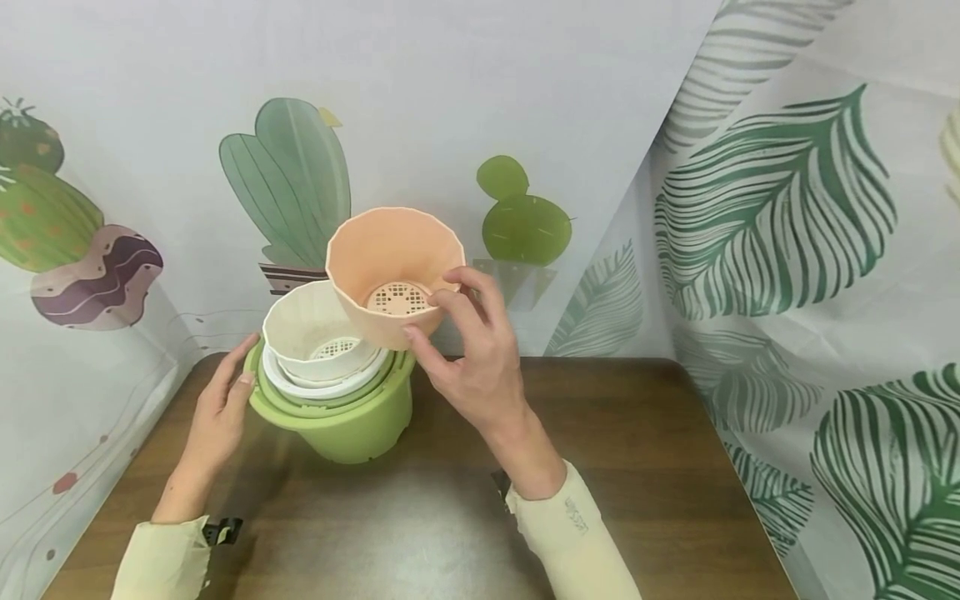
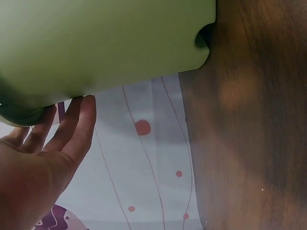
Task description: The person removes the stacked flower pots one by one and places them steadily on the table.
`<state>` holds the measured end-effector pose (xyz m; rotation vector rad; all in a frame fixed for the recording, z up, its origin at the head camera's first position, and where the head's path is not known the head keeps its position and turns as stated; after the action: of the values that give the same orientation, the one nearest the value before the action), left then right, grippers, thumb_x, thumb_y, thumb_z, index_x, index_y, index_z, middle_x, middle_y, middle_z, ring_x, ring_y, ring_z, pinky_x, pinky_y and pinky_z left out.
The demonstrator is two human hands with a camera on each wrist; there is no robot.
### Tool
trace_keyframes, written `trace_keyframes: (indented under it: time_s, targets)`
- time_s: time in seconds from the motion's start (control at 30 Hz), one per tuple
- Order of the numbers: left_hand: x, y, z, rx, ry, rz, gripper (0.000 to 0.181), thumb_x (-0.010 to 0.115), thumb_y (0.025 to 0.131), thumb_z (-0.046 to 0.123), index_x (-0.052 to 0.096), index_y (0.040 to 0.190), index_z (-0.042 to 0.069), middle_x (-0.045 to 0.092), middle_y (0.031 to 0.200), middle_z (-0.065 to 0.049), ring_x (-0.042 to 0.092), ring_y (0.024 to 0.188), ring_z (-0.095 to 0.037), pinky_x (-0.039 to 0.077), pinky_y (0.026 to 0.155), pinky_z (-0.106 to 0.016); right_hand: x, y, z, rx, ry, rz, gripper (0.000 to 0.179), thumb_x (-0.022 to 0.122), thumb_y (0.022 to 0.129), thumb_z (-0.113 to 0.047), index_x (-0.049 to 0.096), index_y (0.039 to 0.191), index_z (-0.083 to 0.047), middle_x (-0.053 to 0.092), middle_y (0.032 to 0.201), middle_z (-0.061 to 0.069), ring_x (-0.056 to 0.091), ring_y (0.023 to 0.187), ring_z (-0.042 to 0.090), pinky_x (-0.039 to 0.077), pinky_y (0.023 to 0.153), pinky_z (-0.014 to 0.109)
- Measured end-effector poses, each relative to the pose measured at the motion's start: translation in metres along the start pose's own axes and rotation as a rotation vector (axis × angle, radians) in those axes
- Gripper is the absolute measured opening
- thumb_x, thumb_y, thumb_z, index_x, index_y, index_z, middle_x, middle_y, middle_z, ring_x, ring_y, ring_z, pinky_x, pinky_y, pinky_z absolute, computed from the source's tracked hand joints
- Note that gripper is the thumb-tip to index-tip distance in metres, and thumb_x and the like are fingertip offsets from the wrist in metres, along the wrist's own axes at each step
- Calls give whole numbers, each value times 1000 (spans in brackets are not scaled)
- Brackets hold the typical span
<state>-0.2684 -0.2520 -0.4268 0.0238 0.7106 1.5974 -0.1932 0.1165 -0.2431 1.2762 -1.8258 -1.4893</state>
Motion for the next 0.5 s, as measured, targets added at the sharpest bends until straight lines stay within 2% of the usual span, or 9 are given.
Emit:
trace_keyframes:
  time_s: [0.1,0.3,0.5]
  targets:
    - [1,0,1,3,-1,-1,52,47,114,14,42,164,23,42,167,-7,46,140,3,39,105,-7,-4,-1,2,0,-14,4,29,84,88,-21,70,103,0,63,126,22,61,121,34,52,103,48]
    - [2,-1,1,9,-3,-3,51,46,114,15,42,165,23,43,167,-8,46,141,2,39,106,-7,-10,-4,8,21,-36,17,29,84,87,-21,70,103,-1,63,127,21,61,122,33,50,106,40]
    - [1,-1,2,-7,-19,1,51,46,114,14,42,164,22,42,166,-8,46,141,0,39,105,-8,-13,-7,13,26,-47,28,28,84,87,-20,70,102,0,64,126,21,62,120,33,52,101,45]
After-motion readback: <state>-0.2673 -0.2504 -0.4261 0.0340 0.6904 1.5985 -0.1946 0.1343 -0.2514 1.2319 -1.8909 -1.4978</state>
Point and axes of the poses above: each hand's wrist, its own y-axis towards the middle knuckle, its own x-axis out of the palm, z = x × y, the point moved 9 cm from there along y, towards the middle knuckle
